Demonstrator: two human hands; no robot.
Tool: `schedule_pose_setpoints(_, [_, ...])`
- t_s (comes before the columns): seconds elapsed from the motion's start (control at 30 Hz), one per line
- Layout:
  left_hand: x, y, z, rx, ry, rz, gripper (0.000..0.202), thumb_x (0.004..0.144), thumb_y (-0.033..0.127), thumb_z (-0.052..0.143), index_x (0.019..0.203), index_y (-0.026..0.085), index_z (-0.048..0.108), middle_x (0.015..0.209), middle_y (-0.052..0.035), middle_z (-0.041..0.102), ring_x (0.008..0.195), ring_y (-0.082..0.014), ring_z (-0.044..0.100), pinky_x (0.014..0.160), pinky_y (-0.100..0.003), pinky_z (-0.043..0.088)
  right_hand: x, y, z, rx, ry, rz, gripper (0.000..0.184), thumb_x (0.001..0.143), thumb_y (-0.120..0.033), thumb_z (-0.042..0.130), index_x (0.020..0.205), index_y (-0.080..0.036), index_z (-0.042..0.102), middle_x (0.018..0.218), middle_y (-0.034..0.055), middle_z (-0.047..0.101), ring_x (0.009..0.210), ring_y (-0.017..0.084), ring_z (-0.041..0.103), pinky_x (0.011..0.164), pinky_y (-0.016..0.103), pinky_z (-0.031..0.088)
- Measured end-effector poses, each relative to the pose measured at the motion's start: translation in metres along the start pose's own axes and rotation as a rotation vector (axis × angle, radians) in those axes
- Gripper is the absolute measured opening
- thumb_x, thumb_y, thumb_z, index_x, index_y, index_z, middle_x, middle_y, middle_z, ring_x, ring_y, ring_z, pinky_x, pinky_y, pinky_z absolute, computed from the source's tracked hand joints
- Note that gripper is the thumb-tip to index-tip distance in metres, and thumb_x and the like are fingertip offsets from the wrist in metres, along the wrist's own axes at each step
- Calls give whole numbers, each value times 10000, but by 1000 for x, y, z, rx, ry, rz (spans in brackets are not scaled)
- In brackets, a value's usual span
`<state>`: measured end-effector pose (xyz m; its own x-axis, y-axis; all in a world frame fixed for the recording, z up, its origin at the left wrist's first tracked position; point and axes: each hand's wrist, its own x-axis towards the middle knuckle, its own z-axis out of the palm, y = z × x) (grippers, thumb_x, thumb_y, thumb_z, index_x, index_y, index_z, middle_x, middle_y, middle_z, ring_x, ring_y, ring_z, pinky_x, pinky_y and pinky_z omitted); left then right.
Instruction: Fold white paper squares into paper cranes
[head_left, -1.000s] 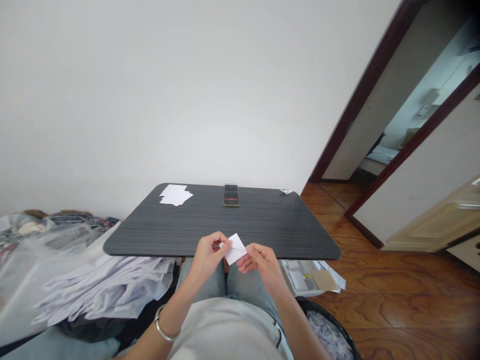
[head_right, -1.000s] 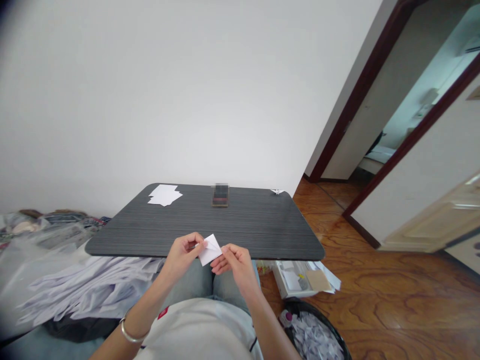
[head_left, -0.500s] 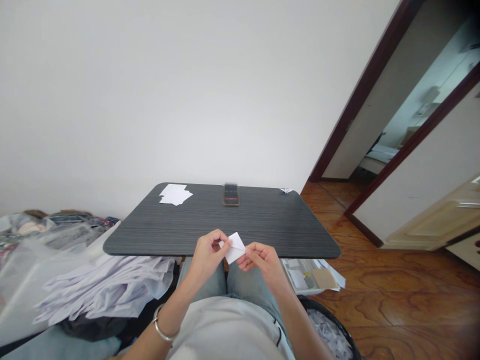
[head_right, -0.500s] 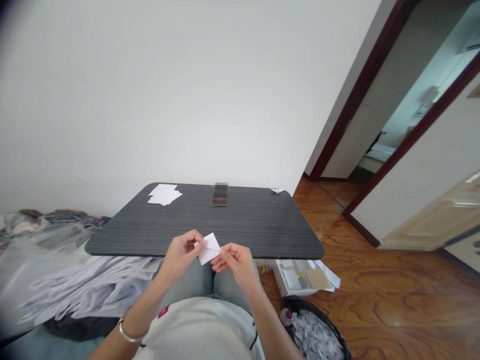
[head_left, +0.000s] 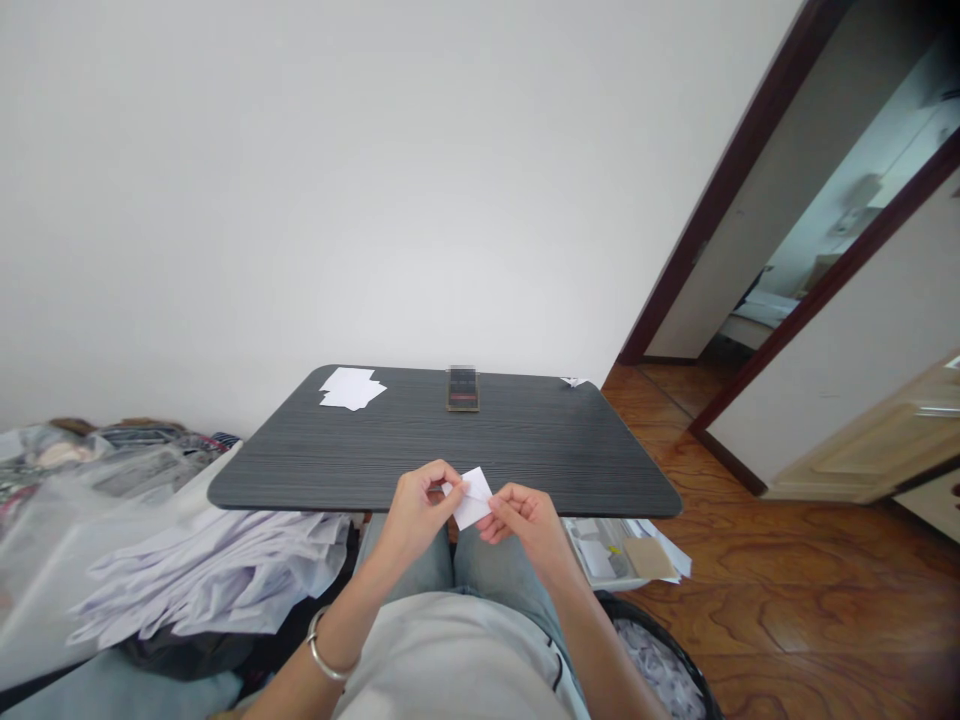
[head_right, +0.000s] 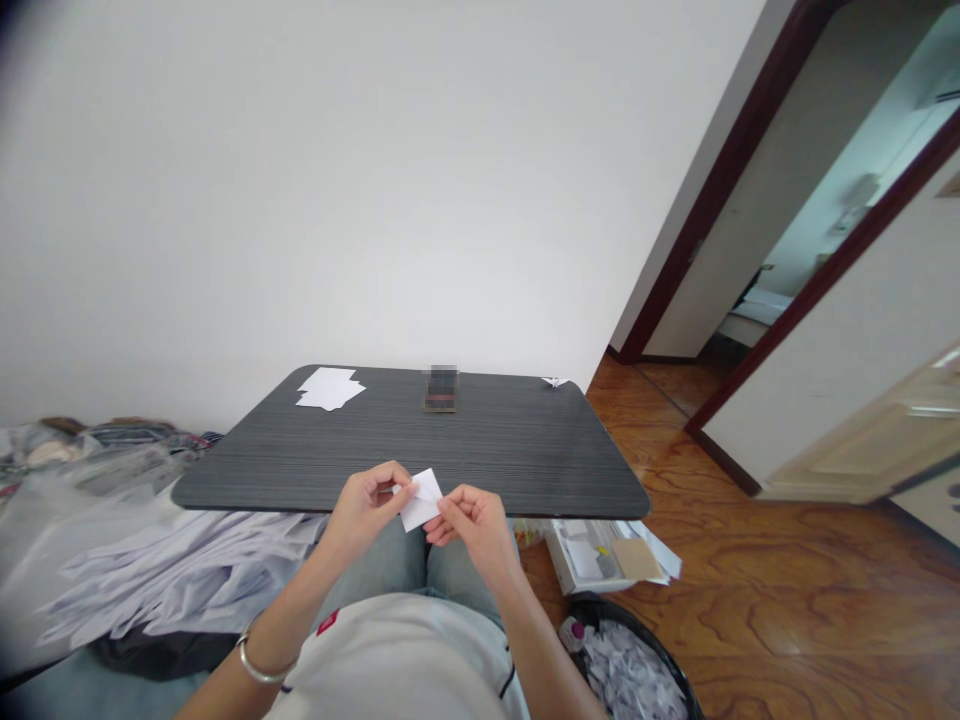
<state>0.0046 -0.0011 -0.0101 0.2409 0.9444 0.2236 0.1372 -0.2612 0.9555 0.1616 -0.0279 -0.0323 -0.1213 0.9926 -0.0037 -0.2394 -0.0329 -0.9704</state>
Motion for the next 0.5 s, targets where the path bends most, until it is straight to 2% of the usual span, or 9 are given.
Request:
schedule_pose_setpoints(0.17, [2,-5,2,-95,-27,-18,203,716,291,594,605,133,530,602,7,519,544,-99,472,506,-194,370,0,-1,0,11,-2,13,279,682,-395,667,616,-137,583,556,30,677,449,105,606,451,186,481])
schedule_pose_setpoints(0.37, [1,-6,3,-61,-92,-15,210,730,301,585,613,135,531,619,1,518,551,-104,478,498,-199,378,1,1,1,33,-83,54,312,722,-429,620,625,-139,555,495,3,643,371,81,562,372,149,444])
schedule_pose_setpoints(0.5, [1,-6,6,-43,-42,-13,179,725,315,599,688,143,562,664,-7,559,576,-113,501,512,-202,390,1,3,3,34,-31,3,309,719,-424,627,618,-143,548,501,3,645,376,79,561,383,152,453])
